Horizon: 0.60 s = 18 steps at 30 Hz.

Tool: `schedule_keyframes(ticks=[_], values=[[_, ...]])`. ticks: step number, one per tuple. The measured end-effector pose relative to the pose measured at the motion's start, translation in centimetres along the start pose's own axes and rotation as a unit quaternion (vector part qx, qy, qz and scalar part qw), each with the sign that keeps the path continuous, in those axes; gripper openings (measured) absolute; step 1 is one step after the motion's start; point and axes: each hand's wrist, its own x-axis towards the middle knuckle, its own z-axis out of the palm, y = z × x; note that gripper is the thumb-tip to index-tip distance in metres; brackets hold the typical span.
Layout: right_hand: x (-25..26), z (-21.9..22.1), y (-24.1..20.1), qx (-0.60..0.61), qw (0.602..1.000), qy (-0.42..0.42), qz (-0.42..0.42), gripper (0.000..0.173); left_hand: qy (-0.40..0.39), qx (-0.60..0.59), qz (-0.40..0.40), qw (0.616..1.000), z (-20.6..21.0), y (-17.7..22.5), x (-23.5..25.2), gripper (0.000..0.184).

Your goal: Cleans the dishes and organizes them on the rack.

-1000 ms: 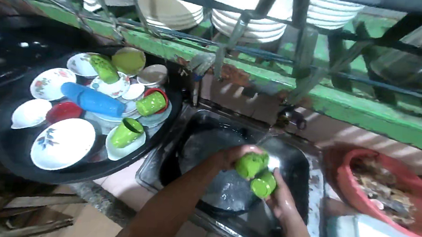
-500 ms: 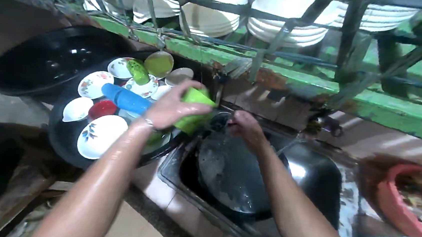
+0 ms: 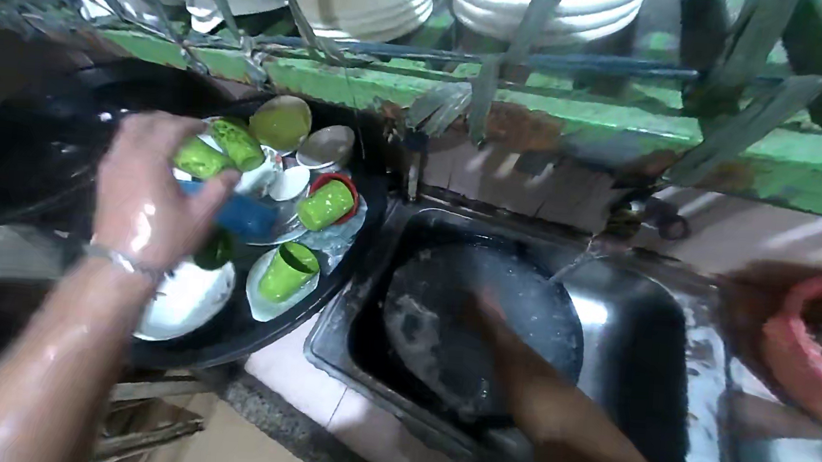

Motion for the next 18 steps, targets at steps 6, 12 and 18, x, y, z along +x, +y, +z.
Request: schedule_keyframes(ticks=[6,12,18], values=[[-3.7,-4.9,1.7,0.504,0.848,0.075,0.149,0.051,-0.287,-0.199,0.088,0.933,12.4,8.2,-14.2,0.042],[-8.5,-11.1,-1.3,0.84,0.518,0.141,0.08,0.053,-0.394,-0.129,0.063,0.908,21.4,10.4,-26.3,0.079],[-10.0,-12.2,-1.4,0.821,0.54,0.171,0.072,0.052,-0.395,-0.083,0.145,0.903,24.5,11.6,-26.4,0.091]])
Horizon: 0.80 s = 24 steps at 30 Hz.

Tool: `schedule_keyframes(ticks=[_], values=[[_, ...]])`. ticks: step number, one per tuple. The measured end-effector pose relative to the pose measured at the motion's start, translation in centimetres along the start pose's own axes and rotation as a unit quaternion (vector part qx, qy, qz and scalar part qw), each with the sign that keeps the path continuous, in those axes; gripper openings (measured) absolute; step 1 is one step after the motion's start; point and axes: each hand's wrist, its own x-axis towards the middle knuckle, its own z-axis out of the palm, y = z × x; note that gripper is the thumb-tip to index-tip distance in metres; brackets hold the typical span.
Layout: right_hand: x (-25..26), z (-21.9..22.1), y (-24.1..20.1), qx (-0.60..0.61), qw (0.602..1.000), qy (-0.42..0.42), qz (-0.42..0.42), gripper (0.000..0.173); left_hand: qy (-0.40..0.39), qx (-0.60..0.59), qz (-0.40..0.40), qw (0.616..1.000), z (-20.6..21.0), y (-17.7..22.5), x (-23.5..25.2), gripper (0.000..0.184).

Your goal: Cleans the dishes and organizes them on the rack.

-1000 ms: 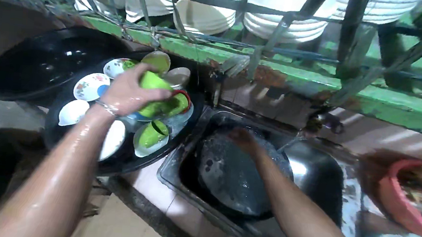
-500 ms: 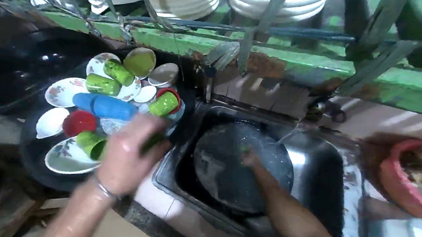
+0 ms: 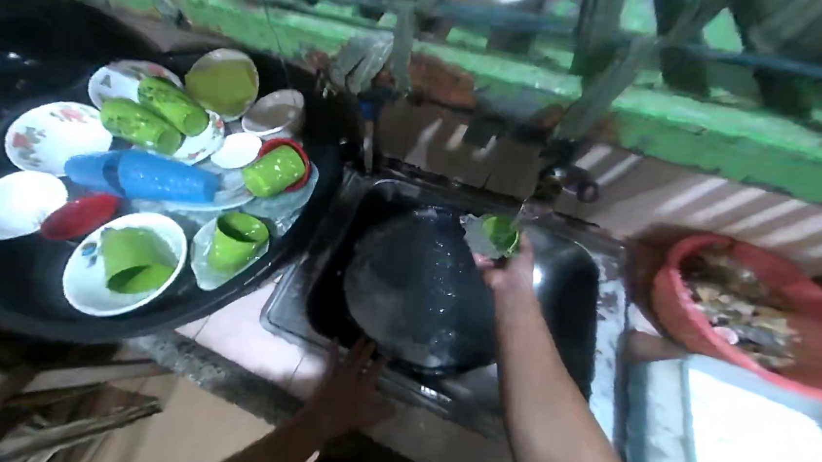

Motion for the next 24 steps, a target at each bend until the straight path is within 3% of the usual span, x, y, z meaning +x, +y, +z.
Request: schedule_keyframes(ticks=[2,5,8,11,14,17,21,24], values=[[-0.7,0.2,0.2,-0.008,1.0,-0.005,0.028,0.053,-0.026,0.008,-0.014,1.0,-0.2,0.0,1.9,0.09],[-2.9,0.5,1.3,-0.049,0.994,-0.061,0.071,0.052,0.012,0.005,-0.012,1.0,-0.3,0.1,3.8,0.074],[-5.8,-0.4,3.6,-0.13,0.982,-0.107,0.088,0.05,0.012,-0.012,0.045,0.999,-1.2,-1.4,2.8,0.062],[-8.9,-2.0,6.0,-0.191,0.97,-0.114,0.094,0.053,0.025,0.013,0.113,0.993,-2.1,-5.5,0.3,0.074],[-10.9,-4.6,8.2,-0.233,0.961,-0.105,0.104,0.049,-0.028,0.055,0.124,0.99,-3.0,-7.2,-0.5,0.091],[-12.8,-7.4,9.1,-0.253,0.964,-0.048,0.07,0.047,-0.053,0.069,0.158,0.984,-1.5,-3.6,0.3,0.094],[-14.9,-10.9,7.5,-0.228,0.969,0.078,-0.057,0.049,0.012,0.017,0.239,0.971,1.8,4.1,3.1,0.085],[-15.6,-14.1,5.8,-0.249,0.937,0.164,-0.18,0.052,-0.093,0.033,0.181,0.979,1.9,11.0,5.8,0.069]])
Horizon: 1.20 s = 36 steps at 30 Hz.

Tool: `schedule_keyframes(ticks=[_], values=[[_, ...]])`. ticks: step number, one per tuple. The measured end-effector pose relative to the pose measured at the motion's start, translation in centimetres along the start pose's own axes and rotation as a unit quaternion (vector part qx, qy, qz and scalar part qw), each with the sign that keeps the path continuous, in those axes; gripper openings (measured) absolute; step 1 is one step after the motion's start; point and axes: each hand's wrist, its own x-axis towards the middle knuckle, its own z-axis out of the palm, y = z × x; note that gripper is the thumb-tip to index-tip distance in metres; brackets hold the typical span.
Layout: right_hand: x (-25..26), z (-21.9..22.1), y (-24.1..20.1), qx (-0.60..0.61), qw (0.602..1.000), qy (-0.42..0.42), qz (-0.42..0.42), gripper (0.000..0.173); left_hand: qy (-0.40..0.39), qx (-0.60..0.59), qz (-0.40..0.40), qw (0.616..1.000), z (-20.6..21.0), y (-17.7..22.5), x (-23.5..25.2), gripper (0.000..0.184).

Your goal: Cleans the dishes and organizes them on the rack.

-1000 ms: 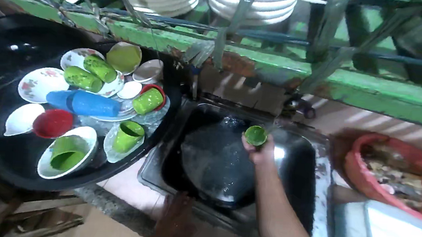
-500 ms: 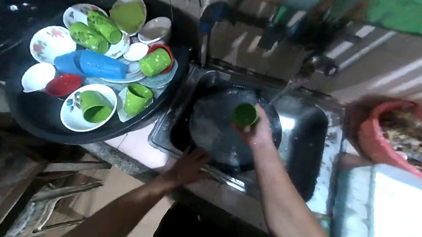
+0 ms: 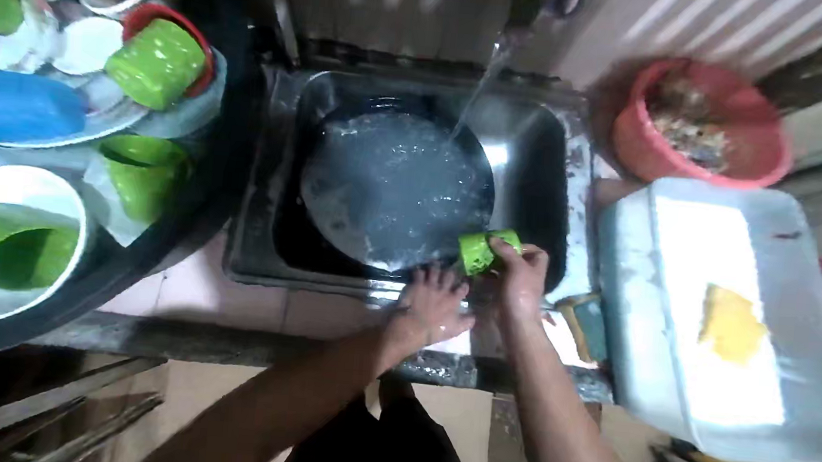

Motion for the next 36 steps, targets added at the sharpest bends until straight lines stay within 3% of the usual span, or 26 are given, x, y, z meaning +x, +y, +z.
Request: schedule_keyframes(ticks=[3,6,9,12,14,16,19,22,25,27,29,31,34,36], values=[[1.0,-2.4,0.1,-0.041,0.992,0.081,-0.091,0.058,-0.029,-0.065,-0.039,0.997,-1.2,2.9,5.3,0.056],[2.3,-2.9,0.2,-0.079,0.988,0.07,-0.113,0.064,0.071,-0.133,-0.054,0.987,-1.9,0.9,6.8,0.046],[4.1,0.1,1.1,-0.153,0.983,-0.027,-0.101,0.05,0.144,-0.134,-0.068,0.978,-3.3,-5.3,0.9,0.046],[6.4,4.8,3.9,-0.275,0.954,-0.074,-0.097,0.051,0.249,-0.071,-0.132,0.957,-2.4,-13.2,-7.9,0.054],[7.0,8.4,5.9,-0.32,0.943,-0.064,-0.064,0.054,0.223,-0.029,-0.223,0.948,-2.4,-17.5,-12.5,0.069],[6.6,11.9,7.6,-0.288,0.956,-0.056,0.032,0.05,0.194,-0.008,-0.281,0.94,-2.7,-20.3,-14.4,0.079],[4.4,16.4,7.8,-0.11,0.973,-0.108,0.17,0.043,0.222,0.029,-0.252,0.941,-3.4,-22.0,-12.4,0.079],[1.5,20.7,4.3,0.04,0.963,-0.179,0.196,0.039,0.197,0.001,-0.25,0.948,-6.7,-23.2,-8.2,0.081],[-1.6,24.4,-0.6,0.079,0.973,-0.192,0.099,0.04,0.263,-0.125,-0.221,0.931,-10.5,-24.4,-2.9,0.065],[-2.2,25.7,-3.0,0.068,0.981,-0.181,-0.01,0.051,0.232,-0.198,-0.26,0.916,-14.4,-24.8,0.5,0.048],[-0.9,25.0,-3.7,0.022,0.985,-0.145,-0.09,0.059,0.245,-0.194,-0.265,0.912,-16.2,-25.3,3.6,0.052],[1.0,21.9,-2.4,-0.042,0.99,-0.097,-0.097,0.063,0.256,-0.152,-0.226,0.928,-14.8,-25.1,5.7,0.052],[3.1,16.3,1.5,-0.078,0.996,-0.034,0.004,0.063,0.185,-0.16,-0.162,0.956,-11.2,-22.3,5.4,0.048],[4.2,14.1,4.1,-0.04,0.995,0.018,0.09,0.051,0.122,-0.23,-0.165,0.951,-8.7,-20.5,4.0,0.044]])
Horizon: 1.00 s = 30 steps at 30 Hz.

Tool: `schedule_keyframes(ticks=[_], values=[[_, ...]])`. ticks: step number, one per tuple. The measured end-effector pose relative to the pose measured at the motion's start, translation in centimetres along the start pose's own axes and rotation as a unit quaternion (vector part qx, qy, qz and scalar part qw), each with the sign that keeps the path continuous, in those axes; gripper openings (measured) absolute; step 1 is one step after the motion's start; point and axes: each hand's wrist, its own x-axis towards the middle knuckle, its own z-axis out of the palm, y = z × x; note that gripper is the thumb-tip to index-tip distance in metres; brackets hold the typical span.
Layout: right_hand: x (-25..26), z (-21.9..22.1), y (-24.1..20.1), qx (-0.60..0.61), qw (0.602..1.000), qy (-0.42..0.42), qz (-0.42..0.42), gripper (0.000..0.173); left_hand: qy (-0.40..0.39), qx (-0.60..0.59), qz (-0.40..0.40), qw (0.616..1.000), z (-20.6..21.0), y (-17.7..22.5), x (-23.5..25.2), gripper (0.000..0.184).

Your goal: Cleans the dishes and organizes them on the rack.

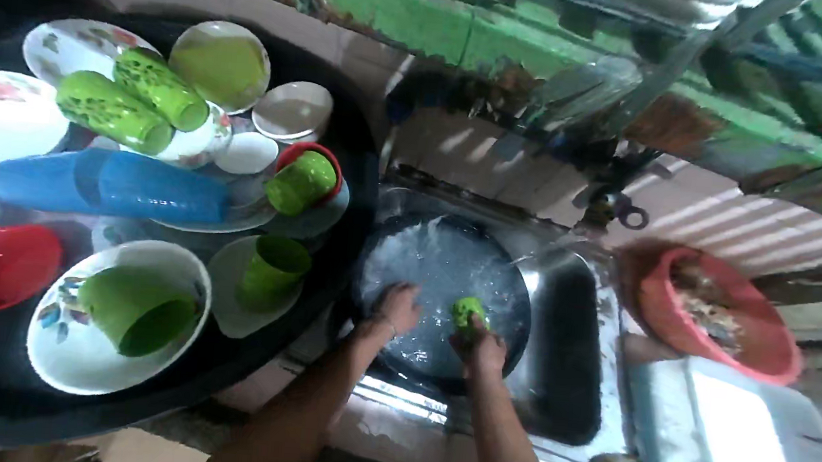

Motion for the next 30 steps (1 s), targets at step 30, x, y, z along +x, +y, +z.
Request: schedule_keyframes(ticks=[30], values=[[-2.4,-7.3,-24.4,-0.407,0.831,0.014,-0.38,0.046,-0.079,-0.474,-0.05,0.875,-4.2,22.0,5.0,0.049]])
